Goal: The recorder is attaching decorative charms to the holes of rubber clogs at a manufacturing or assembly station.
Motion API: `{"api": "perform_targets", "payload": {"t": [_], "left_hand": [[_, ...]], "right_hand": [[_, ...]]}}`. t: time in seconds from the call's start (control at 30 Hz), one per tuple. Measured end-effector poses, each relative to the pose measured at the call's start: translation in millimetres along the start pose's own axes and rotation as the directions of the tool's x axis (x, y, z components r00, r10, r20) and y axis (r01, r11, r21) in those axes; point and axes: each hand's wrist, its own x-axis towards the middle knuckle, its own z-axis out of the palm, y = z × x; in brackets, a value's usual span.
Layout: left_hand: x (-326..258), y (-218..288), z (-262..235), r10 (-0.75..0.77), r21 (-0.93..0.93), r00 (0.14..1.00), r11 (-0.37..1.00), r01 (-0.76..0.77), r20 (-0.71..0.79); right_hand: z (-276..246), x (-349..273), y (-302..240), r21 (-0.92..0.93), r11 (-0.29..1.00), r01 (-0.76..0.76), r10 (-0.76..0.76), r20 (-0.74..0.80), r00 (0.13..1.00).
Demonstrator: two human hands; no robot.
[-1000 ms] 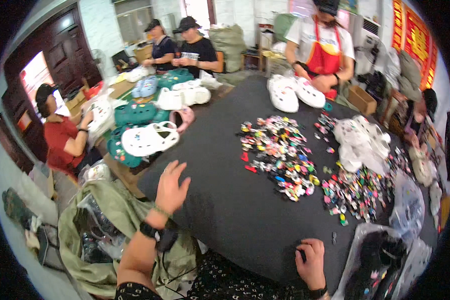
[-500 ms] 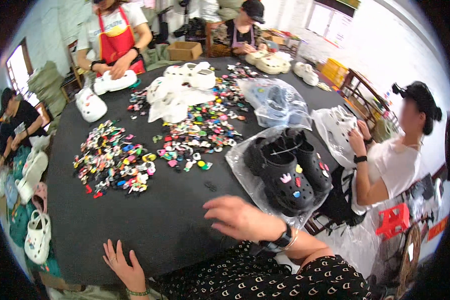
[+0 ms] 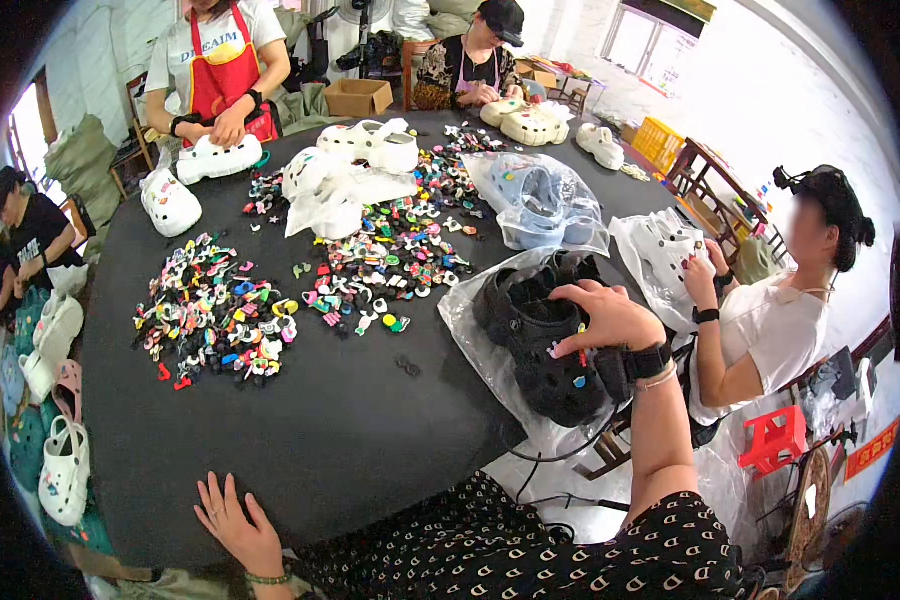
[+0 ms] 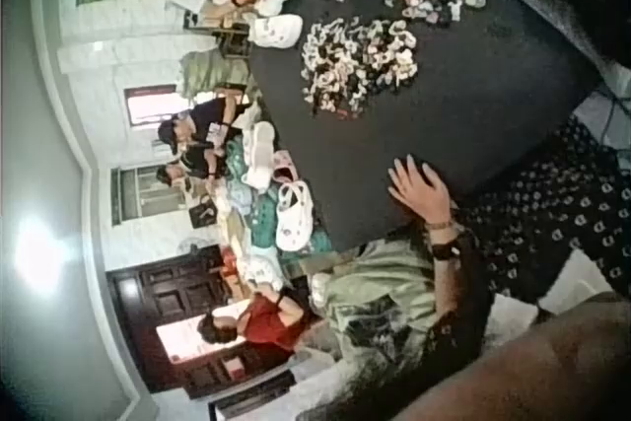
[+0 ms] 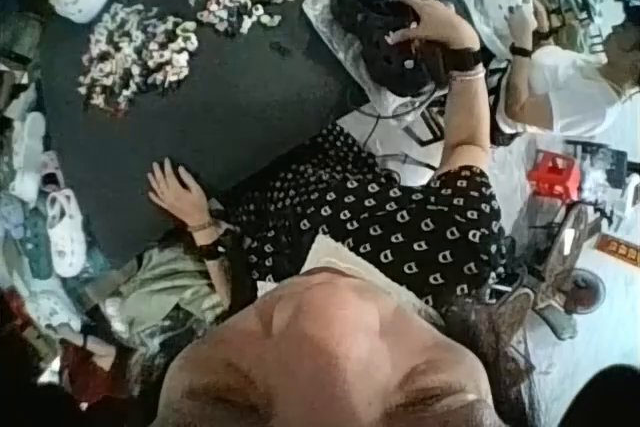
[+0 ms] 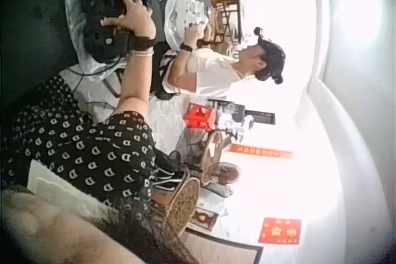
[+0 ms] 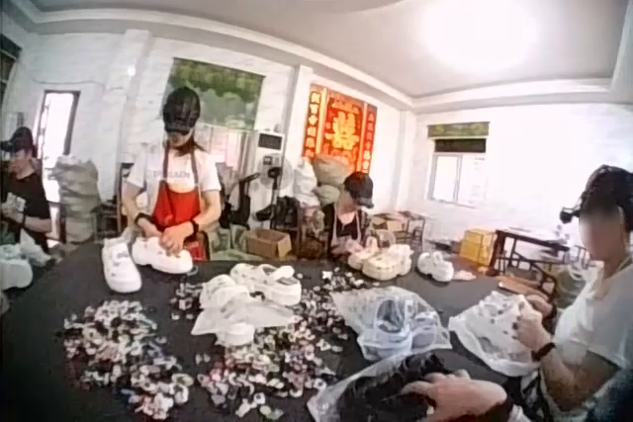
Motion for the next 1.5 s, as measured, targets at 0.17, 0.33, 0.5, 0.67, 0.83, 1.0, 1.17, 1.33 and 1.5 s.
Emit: {"api": "perform_targets", "payload": {"t": [0.17, 0.33, 0.5, 0.67, 0.83, 1.0, 1.17, 1.33, 1.5], "left_hand": [[4, 15, -12, 0.021, -0.009, 1.0, 1.0, -0.021, -0.006], [36, 98, -49, 0.535, -0.651, 0.819, 0.701, -0.292, 0.209], [62, 174, -45, 0.848, -0.716, 0.527, 0.403, -0.57, 0.059], [81, 255, -17, 0.974, -0.675, 0.211, 0.208, -0.708, 0.079], [70, 293, 25, 0.991, -0.501, 0.065, 0.115, -0.858, 0.116], [65, 297, 71, 0.971, -0.644, 0.203, 0.077, -0.762, -0.124], [59, 302, 40, 0.945, -0.617, 0.256, 0.081, -0.783, -0.202], [41, 331, 84, 0.947, -0.674, 0.32, 0.22, -0.706, -0.026], [52, 330, 110, 0.941, -0.783, 0.337, 0.181, -0.595, -0.039]], "right_hand": [[4, 6, 2, -0.171, 0.981, 0.093, -0.08, 0.085, 0.993], [-1, 8, -3, -0.14, 0.989, -0.04, 0.055, 0.108, 0.993], [-12, 17, -11, -0.078, 0.987, -0.144, 0.16, 0.271, 0.949], [5, 6, 7, 0.011, 0.999, -0.053, 0.052, 0.075, 0.996], [9, -6, 9, 0.022, 0.999, 0.044, -0.044, -0.011, 0.999], [3, -26, 21, 0.091, 0.983, 0.161, -0.148, -0.133, 0.98], [-17, -39, 5, 0.167, 0.982, 0.084, -0.046, -0.221, 0.974], [-29, -52, -5, 0.11, 0.989, 0.099, -0.052, -0.368, 0.928], [-21, -61, 7, 0.155, 0.967, 0.201, -0.08, -0.566, 0.821]]}}
